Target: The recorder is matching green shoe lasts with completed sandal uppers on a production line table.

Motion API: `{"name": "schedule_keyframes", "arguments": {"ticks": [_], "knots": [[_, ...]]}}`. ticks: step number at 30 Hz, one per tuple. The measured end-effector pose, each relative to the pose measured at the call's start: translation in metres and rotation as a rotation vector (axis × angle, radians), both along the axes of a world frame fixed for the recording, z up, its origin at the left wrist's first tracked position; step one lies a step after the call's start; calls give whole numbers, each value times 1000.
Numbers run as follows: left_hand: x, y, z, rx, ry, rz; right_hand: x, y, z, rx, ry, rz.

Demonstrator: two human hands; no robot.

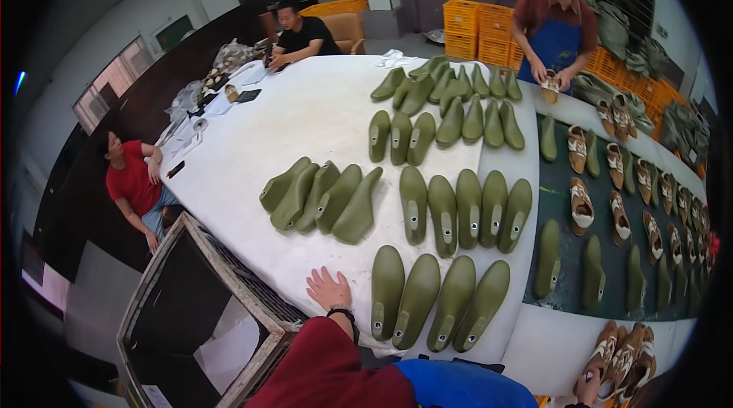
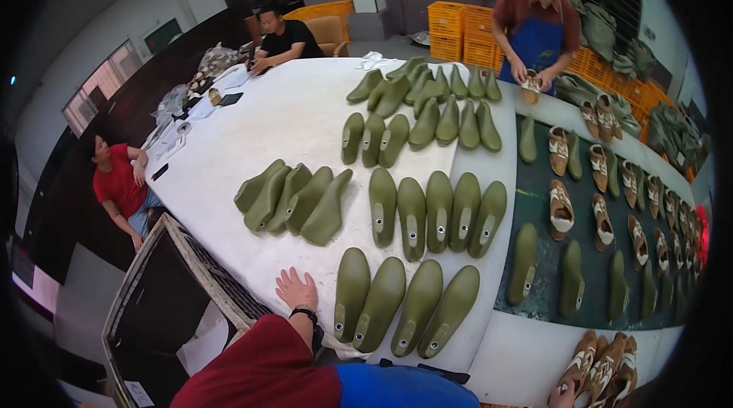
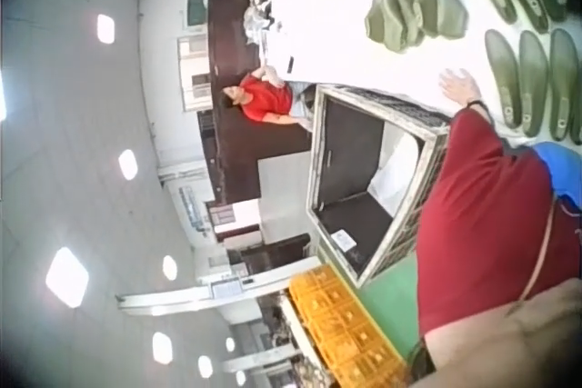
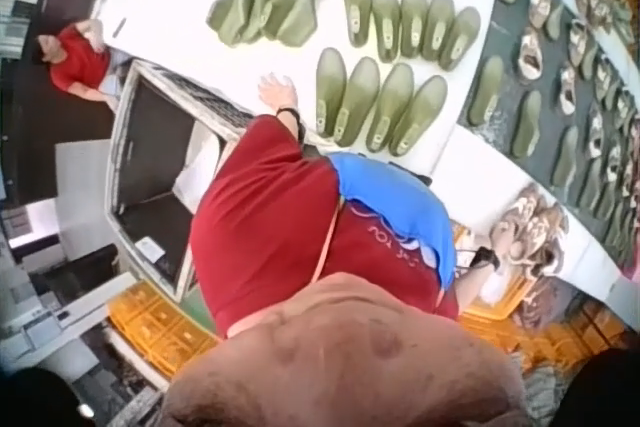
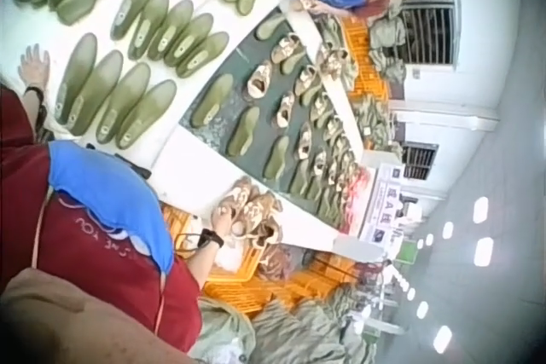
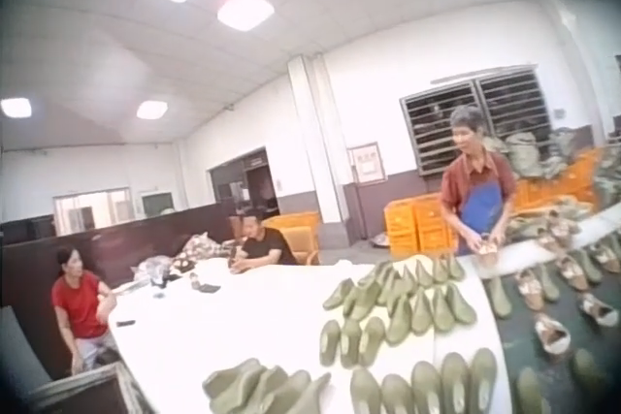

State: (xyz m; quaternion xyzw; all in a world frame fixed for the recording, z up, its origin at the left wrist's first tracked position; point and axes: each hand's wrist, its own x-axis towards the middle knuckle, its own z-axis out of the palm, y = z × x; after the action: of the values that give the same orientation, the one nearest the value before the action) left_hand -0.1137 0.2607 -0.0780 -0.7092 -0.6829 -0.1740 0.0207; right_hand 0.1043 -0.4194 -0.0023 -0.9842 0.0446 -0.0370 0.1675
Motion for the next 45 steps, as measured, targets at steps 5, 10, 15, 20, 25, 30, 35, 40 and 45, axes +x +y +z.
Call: {"name": "schedule_keyframes", "arguments": {"ticks": [5, 10, 15, 20, 25, 30, 35, 40, 45], "knots": [[13, 5, -2, 7, -52, -26, 1, 39, 46, -211, 241, 19], [12, 5, 1, 1, -73, -28, -3, 87, 87, 28, 138, 107], [11, 5, 1, 11, -70, -36, -20, 113, 37, 244, 240, 488], [10, 5, 0, 2, -71, -39, -30, 147, 51, 28, 369, 415], [10, 3, 3, 9, -66, -34, -37, 150, 58, -146, 226, 475], [10, 2, 3, -7, -71, -29, -39, 150, 53, -190, 211, 521], [10, 3, -2, -1, -59, -48, -38, 141, 39, -132, 239, 468], [8, 4, -3, -24, -14, -57, -28, 126, 2, -82, 126, 466], [14, 7, -5, 2, -10, -35, -29, 131, 9, -54, 143, 419]]}}
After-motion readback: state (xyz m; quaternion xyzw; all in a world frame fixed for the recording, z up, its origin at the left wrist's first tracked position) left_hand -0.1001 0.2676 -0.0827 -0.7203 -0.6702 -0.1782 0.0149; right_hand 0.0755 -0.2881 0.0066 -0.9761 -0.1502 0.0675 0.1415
